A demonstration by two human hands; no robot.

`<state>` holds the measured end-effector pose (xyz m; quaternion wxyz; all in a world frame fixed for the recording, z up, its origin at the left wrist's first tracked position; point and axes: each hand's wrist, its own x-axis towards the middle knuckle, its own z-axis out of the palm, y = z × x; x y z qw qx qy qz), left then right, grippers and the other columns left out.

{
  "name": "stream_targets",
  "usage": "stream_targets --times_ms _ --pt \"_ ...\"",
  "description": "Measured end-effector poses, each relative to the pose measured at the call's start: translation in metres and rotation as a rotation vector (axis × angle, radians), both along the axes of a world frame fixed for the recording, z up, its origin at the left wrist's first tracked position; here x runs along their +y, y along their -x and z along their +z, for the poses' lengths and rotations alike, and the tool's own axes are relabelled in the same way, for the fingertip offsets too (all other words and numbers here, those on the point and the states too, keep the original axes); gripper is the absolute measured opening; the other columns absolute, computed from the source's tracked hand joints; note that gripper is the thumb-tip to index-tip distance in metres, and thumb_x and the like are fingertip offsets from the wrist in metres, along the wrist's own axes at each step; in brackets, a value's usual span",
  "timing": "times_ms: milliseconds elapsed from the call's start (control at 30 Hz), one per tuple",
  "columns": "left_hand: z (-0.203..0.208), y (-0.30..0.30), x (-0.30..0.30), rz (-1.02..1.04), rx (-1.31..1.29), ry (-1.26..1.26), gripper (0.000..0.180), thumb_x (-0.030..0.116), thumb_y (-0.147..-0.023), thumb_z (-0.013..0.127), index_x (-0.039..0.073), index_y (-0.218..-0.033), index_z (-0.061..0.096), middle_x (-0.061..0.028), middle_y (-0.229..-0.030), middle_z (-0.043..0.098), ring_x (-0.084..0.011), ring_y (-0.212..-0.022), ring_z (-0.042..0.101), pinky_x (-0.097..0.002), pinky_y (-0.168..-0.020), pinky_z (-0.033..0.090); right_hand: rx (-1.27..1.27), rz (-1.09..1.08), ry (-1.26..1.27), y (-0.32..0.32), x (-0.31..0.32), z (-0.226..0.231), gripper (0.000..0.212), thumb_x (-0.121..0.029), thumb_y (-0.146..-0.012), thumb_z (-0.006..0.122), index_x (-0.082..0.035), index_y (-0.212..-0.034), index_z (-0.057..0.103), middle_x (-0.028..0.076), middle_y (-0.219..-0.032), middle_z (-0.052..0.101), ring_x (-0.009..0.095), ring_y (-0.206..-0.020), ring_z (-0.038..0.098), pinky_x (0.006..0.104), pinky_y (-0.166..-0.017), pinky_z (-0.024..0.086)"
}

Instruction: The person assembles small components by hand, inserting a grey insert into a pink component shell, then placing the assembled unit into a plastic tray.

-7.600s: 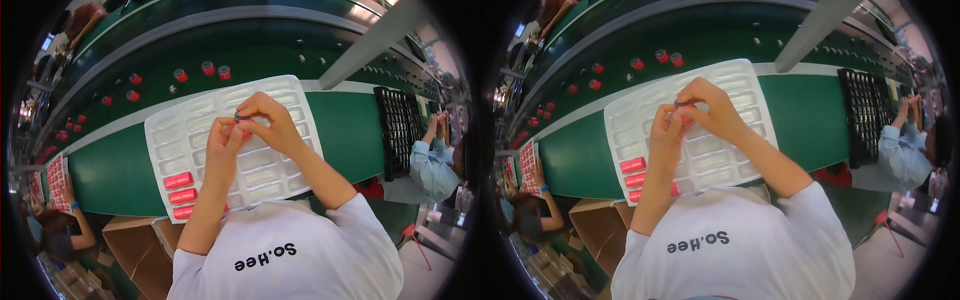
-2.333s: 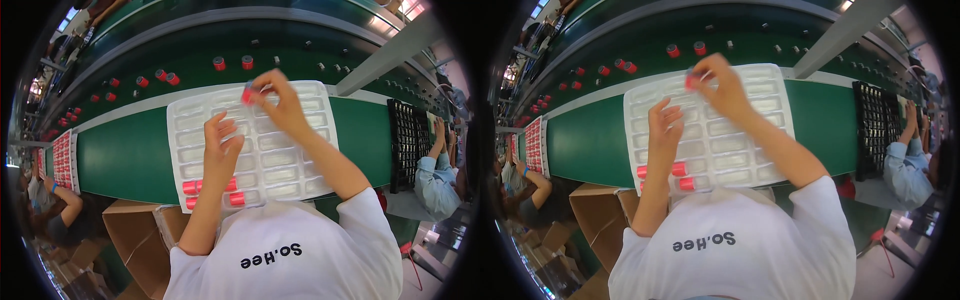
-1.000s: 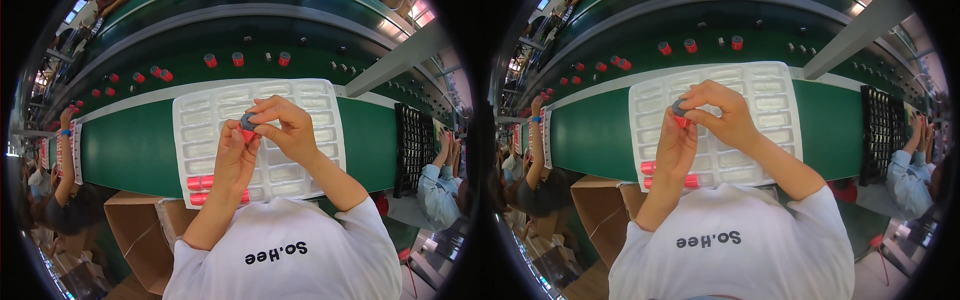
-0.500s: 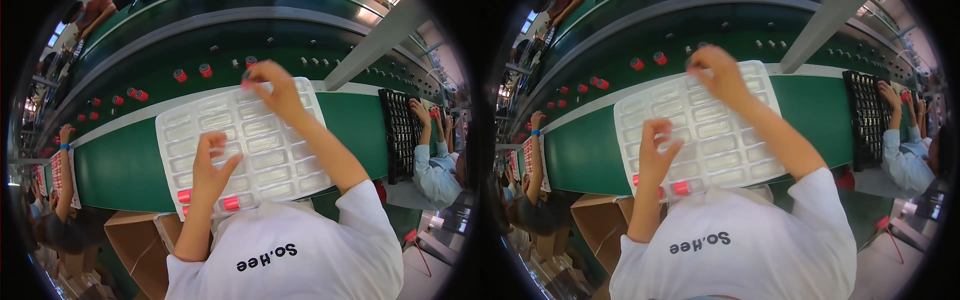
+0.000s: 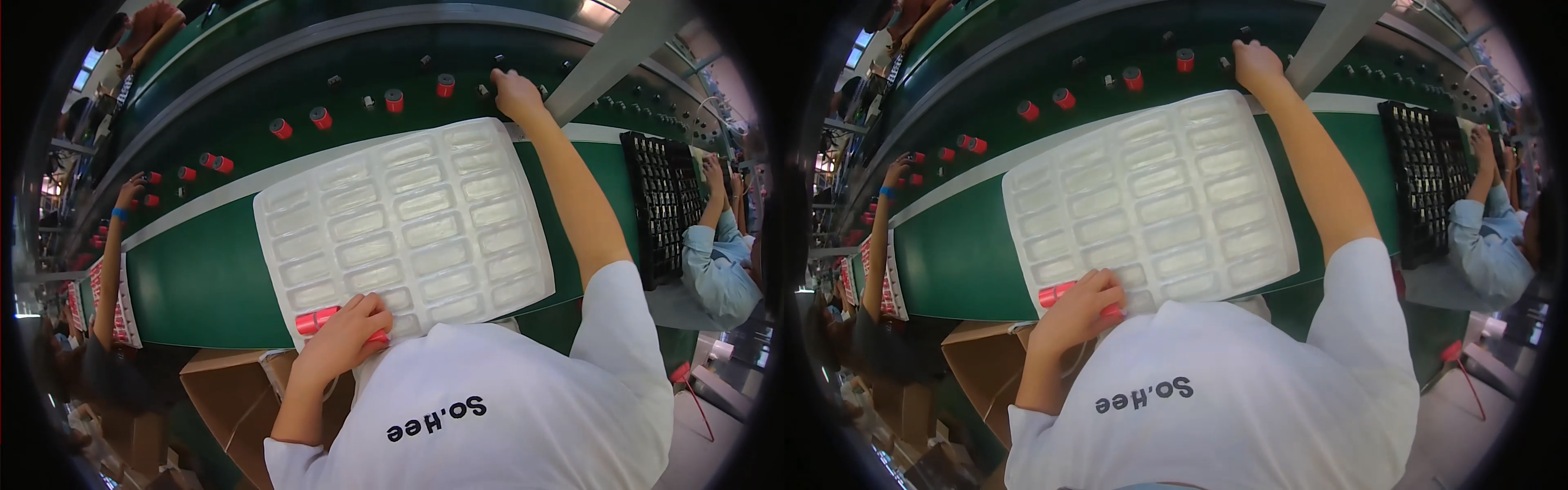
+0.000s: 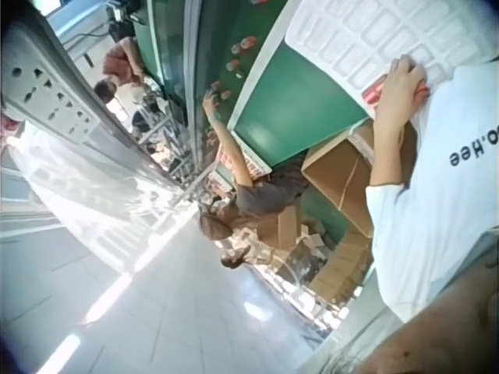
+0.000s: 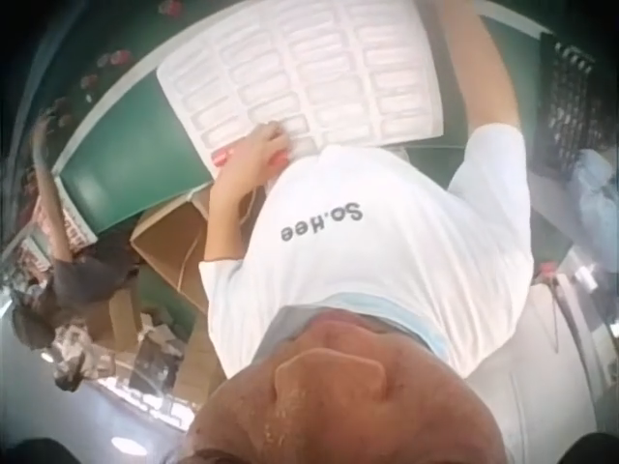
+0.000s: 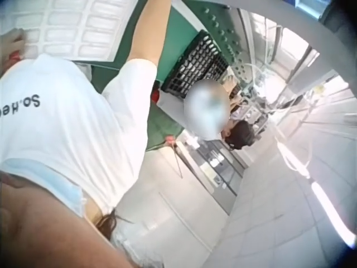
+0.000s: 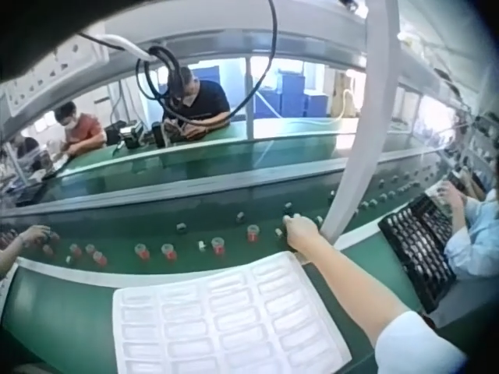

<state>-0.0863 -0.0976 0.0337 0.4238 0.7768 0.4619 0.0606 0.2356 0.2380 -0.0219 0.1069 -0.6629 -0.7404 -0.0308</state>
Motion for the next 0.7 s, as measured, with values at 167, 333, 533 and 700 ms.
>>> stream_targets --times_ms 167,333,533,700 --pt "-0.004 0.022 -0.001 0.011 -0.241 0.041 0.021 0.008 -0.075 0.073 0.008 -0.082 0.053 -0.0071 -0.097 0.054 -0.0265 -0.088 0.054 -0.0355 -0.078 0.046 0.144 0.085 0.002 0.016 -0.014 -0.006 0.018 -0.009 -0.083 0.059 -0.008 -0.101 0.057 0.016 -0.097 0.060 0.035 -0.092 0.063 0.0427 -0.080 0.051" --pt "-0.020 0.022 0.014 0.457 -1.137 0.230 0.027 0.018 -0.086 0.070 0.008 -0.103 0.052 -0.0082 -0.107 0.057 -0.0189 -0.092 0.058 -0.0280 -0.075 0.048 0.958 0.408 0.168 0.056 -0.080 0.056 0.018 -0.010 -0.087 0.062 -0.007 -0.104 0.057 0.001 -0.093 0.058 0.009 -0.086 0.055 0.0226 -0.081 0.044" --pt "-0.017 -0.005 0.028 0.773 -1.638 0.484 0.038 0.033 -0.093 0.061 0.008 -0.119 0.048 -0.0046 -0.107 0.058 -0.0121 -0.098 0.059 -0.0240 -0.085 0.052 1.592 0.753 0.466 0.143 -0.191 0.085 0.019 -0.001 -0.081 0.064 -0.009 -0.087 0.048 0.008 -0.103 0.056 0.013 -0.093 0.055 0.0250 -0.084 0.045" --pt "-0.014 -0.024 0.035 0.858 -1.743 0.429 0.035 0.027 -0.090 0.065 0.011 -0.116 0.048 -0.0044 -0.108 0.060 -0.0129 -0.101 0.062 -0.0234 -0.089 0.054 1.610 0.773 0.270 0.156 -0.226 0.072 0.019 0.003 -0.081 0.069 -0.005 -0.092 0.056 0.012 -0.107 0.058 0.019 -0.101 0.058 0.0297 -0.088 0.049"
